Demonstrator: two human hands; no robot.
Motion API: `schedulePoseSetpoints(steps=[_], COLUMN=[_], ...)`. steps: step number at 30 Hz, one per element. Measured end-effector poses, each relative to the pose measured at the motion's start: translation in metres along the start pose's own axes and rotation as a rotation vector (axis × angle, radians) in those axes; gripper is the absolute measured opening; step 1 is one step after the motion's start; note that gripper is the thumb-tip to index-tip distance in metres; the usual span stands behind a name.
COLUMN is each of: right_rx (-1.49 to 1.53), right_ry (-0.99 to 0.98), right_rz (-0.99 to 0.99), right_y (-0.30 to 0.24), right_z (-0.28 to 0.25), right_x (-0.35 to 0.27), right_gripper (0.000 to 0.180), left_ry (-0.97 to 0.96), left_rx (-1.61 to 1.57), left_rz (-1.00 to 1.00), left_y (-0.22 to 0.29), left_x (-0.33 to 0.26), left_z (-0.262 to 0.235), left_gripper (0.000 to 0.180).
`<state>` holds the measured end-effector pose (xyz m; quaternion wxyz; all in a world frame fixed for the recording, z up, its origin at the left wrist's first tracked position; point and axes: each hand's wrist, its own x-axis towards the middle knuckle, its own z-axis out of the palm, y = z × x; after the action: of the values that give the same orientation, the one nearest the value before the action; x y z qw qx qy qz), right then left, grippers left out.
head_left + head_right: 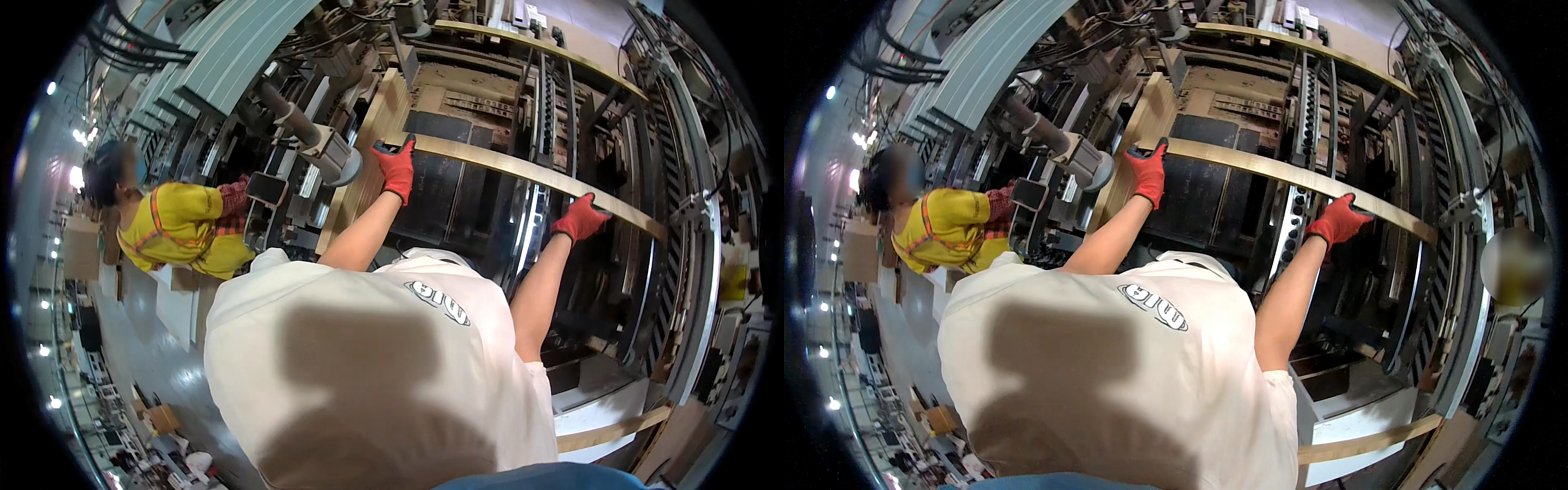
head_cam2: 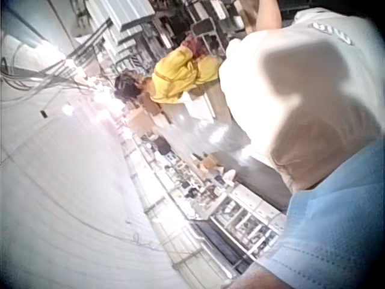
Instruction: The person operates a wood processing machine by feeding long wooden panels into the mechanism and clearing processed pieces.
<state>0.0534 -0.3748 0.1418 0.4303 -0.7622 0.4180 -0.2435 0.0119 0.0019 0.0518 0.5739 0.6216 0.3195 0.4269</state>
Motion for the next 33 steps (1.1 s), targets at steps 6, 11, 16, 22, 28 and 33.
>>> schedulePoseSetpoints(steps=[6,11,16,22,28,33], right_rx=[0.065,0.055,0.117,0.039,0.075,0.087], right_ry=[0.037,0.047,0.066,0.057,0.031,0.004], right_rz=[-0.006,-0.037,-0.130,-0.058,-0.046,-0.006], right_y=[0.008,0.007,0.010,0.008,-0.004,-0.005], right_z=[0.006,0.008,0.006,0.006,-0.003,-0.003], right_x=[0.007,0.004,0.006,0.006,-0.003,-0.003], right_gripper=[0.064,0.065,0.068,0.070,0.066,0.070], left_ry=[-0.042,-0.063,-0.025,-0.047,-0.014,-0.024], left_rx=[0.110,-0.028,0.075,0.049,0.105,0.025], left_rz=[0.112,0.023,0.108,0.094,0.150,0.111], left_y=[0.020,0.002,0.017,-0.003,0.019,0.009], left_x=[-0.007,-0.002,-0.011,-0.007,-0.016,-0.009], left_z=[-0.004,-0.003,0.000,0.000,-0.002,0.001], left_gripper=[0.070,0.069,0.067,0.068,0.065,0.065])
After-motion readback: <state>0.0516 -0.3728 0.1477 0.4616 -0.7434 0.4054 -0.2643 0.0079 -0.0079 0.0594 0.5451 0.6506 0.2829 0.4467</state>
